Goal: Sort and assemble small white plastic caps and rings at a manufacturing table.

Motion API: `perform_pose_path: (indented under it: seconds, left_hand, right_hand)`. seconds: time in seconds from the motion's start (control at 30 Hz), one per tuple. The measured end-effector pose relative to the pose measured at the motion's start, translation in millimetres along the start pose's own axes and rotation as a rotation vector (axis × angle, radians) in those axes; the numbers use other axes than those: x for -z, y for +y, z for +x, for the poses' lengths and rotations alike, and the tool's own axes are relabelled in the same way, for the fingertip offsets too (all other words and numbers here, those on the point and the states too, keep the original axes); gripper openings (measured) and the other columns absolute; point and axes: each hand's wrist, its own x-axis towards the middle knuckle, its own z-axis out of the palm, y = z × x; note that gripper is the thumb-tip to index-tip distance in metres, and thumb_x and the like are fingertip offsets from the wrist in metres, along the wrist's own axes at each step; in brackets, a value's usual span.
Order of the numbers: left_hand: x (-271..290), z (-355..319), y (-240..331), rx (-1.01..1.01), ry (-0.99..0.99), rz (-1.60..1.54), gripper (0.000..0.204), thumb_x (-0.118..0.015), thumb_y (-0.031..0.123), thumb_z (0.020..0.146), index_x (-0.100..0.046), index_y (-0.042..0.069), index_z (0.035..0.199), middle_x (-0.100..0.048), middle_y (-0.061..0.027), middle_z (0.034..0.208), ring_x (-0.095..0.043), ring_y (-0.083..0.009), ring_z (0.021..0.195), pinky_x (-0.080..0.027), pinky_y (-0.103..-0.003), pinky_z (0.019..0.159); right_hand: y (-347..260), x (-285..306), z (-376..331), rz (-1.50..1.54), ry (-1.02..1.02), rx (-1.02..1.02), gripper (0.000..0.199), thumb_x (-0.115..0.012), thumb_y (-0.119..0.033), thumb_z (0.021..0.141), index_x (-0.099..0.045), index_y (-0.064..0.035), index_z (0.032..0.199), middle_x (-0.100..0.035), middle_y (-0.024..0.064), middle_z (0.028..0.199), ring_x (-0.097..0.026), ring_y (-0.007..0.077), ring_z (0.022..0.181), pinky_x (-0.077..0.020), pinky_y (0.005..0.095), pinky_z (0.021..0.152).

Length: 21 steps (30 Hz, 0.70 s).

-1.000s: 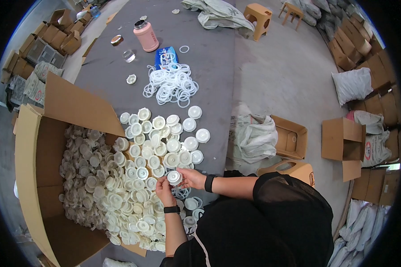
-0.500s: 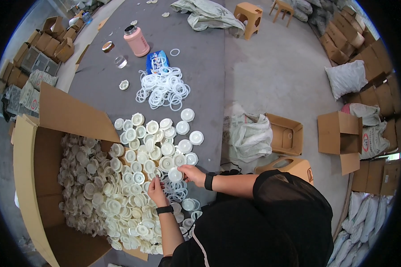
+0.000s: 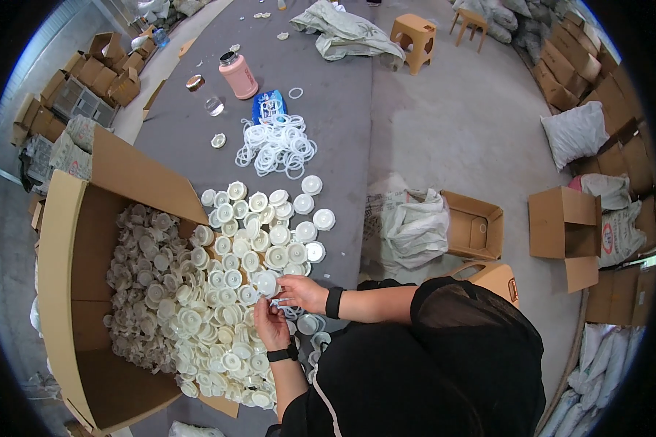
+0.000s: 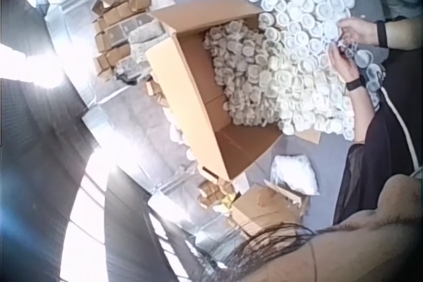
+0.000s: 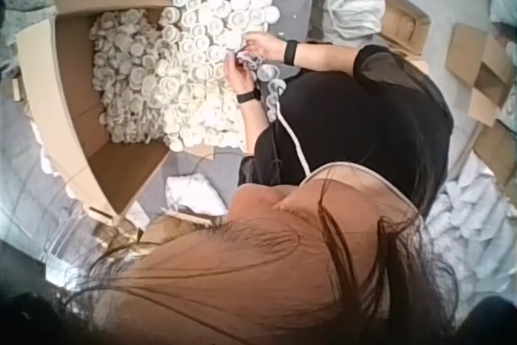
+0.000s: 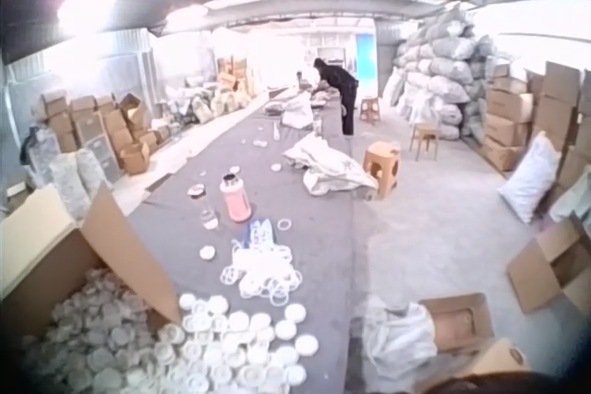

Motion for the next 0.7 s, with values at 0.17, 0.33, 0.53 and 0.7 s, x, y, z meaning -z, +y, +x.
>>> perform_pose_path:
  seconds: [0.17, 0.33, 0.53, 0.7]
  left_hand:
    - [-3, -15, 1, 0.022, -0.033, -0.019, 0.004, -0.056, 0.010, 0.078, -0.054, 0.006, 0.078, -0.050, 0.0007, 0.063, -0.042, -0.0069, 0.050, -0.036, -0.020, 0.046]
    - [-9, -27, 0, 0.005, 0.047, 0.040, 0.009, -0.056, 0.010, 0.078, -0.051, 0.008, 0.071, -0.047, 0.0022, 0.059, -0.041, -0.0065, 0.049, -0.034, -0.020, 0.045]
    - [0, -28, -3, -0.074, -0.007, 0.074, 0.013, -0.056, 0.009, 0.077, -0.049, 0.009, 0.066, -0.048, 0.0015, 0.059, -0.041, -0.0073, 0.050, -0.034, -0.019, 0.046]
    - [-17, -37, -4, -0.106, 0.125, 0.102, 0.010, -0.056, 0.011, 0.076, -0.048, 0.009, 0.072, -0.048, 0.0015, 0.065, -0.040, -0.0078, 0.054, -0.033, -0.020, 0.049]
  right_hand:
    - [11, 7, -5, -0.147, 0.019, 0.059, 0.016, -0.049, -0.023, 0.083, -0.053, -0.0093, 0.089, -0.055, 0.0008, 0.081, -0.052, 0.0108, 0.074, -0.0410, 0.0243, 0.066]
    - [11, 4, -18, -0.225, 0.022, 0.080, 0.015, -0.046, -0.023, 0.084, -0.053, -0.0095, 0.087, -0.054, -0.0004, 0.077, -0.050, 0.0084, 0.070, -0.0386, 0.0220, 0.061]
    - [10, -9, -31, -0.054, -0.018, 0.086, 0.013, -0.050, -0.023, 0.082, -0.051, -0.0109, 0.083, -0.052, -0.0024, 0.074, -0.049, 0.0062, 0.064, -0.0360, 0.0181, 0.052]
    - [14, -9, -32, -0.172, -0.050, 0.197, 0.007, -0.052, -0.015, 0.080, -0.048, -0.0092, 0.080, -0.050, -0.0019, 0.069, -0.049, 0.0066, 0.059, -0.0379, 0.0200, 0.051]
